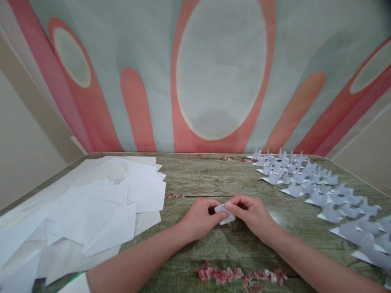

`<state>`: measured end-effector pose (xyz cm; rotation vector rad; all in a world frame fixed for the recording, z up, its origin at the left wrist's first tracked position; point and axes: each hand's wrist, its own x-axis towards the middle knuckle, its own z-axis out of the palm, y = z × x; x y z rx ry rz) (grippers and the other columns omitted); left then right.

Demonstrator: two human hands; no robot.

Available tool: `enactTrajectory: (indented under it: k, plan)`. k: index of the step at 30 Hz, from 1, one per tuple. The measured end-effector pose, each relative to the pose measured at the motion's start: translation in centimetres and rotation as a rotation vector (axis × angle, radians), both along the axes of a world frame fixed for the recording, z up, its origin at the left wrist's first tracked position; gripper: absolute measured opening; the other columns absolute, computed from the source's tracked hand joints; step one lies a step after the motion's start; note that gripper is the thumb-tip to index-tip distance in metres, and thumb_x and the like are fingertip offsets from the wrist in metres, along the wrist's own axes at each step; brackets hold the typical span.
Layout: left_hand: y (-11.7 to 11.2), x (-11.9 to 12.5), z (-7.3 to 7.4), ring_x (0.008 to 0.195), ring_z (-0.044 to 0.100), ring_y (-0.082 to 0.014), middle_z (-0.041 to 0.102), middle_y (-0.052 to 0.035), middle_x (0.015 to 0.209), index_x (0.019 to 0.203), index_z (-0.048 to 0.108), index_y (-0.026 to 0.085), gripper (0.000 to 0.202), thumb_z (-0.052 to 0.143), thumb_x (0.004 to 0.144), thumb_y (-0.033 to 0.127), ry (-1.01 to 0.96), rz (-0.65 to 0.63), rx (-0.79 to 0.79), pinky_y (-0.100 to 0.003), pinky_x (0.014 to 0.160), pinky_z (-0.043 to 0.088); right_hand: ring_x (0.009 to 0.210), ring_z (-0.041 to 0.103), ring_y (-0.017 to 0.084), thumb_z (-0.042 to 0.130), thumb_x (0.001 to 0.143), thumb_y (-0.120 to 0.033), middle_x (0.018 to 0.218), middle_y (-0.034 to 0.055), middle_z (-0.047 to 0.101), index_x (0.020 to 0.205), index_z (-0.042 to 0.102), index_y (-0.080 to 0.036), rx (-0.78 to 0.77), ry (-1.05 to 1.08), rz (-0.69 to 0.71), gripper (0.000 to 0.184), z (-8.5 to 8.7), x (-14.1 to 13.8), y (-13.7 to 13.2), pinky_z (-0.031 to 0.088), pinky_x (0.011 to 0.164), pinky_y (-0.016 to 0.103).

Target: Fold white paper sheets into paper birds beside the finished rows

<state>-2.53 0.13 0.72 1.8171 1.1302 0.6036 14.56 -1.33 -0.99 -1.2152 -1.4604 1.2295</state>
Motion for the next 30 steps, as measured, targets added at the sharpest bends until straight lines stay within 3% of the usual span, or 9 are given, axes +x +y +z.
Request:
enactTrajectory:
  k: [7,12,20,26,30]
  plan:
    - [0.22,-0.13,0.32,0.058,0.047,-0.0107,0.057,0.0025,0.061,0.072,0.067,0.012,0.017,0.059,0.071,0.026,-0.013,-0.020,-0.045,-0.019,0.054,0.032,0.060,0.048,0.011,0.063,0.075,-0.037,0.065,-0.0001,0.061,0.071,0.064,-0.016,0.006,-0.013,-0.033,0.022,-0.23,0.05,0.02,0.036,0.055,0.023]
    - [0.02,-0.12,0.24,0.058,0.050,-0.0118,0.060,0.0016,0.059,0.065,0.066,0.012,0.021,0.056,0.074,0.028,0.029,-0.034,-0.017,-0.020,0.053,0.033,0.058,0.048,0.011,0.063,0.074,-0.039,0.064,-0.0009,0.059,0.072,0.062,-0.016,-0.002,0.015,-0.072,0.024,-0.33,0.19,0.20,0.037,0.055,0.023]
    - [0.05,-0.14,-0.20,0.062,0.055,-0.0136,0.064,-0.0014,0.067,0.069,0.064,0.011,0.022,0.055,0.076,0.030,-0.067,0.049,-0.037,-0.021,0.056,0.038,0.068,0.054,0.015,0.057,0.079,-0.042,0.073,0.0011,0.064,0.074,0.066,-0.017,0.065,-0.138,0.099,0.027,0.20,0.58,0.38,0.041,0.064,0.025]
    - [0.21,-0.16,-0.18,0.063,0.055,-0.0142,0.065,-0.0018,0.067,0.072,0.065,0.011,0.023,0.055,0.077,0.031,-0.047,0.066,-0.022,-0.022,0.057,0.039,0.070,0.055,0.016,0.052,0.083,-0.039,0.075,0.0012,0.066,0.083,0.071,-0.020,0.138,-0.211,0.088,0.027,0.23,0.69,0.45,0.041,0.066,0.026]
    - [0.19,-0.16,-0.25,0.063,0.054,-0.0141,0.064,-0.0018,0.067,0.072,0.064,0.011,0.023,0.055,0.077,0.031,-0.036,0.072,-0.005,-0.022,0.057,0.039,0.067,0.055,0.016,0.051,0.084,-0.039,0.072,0.0014,0.066,0.078,0.070,-0.019,0.166,-0.230,0.067,0.029,0.08,0.67,0.40,0.040,0.063,0.025]
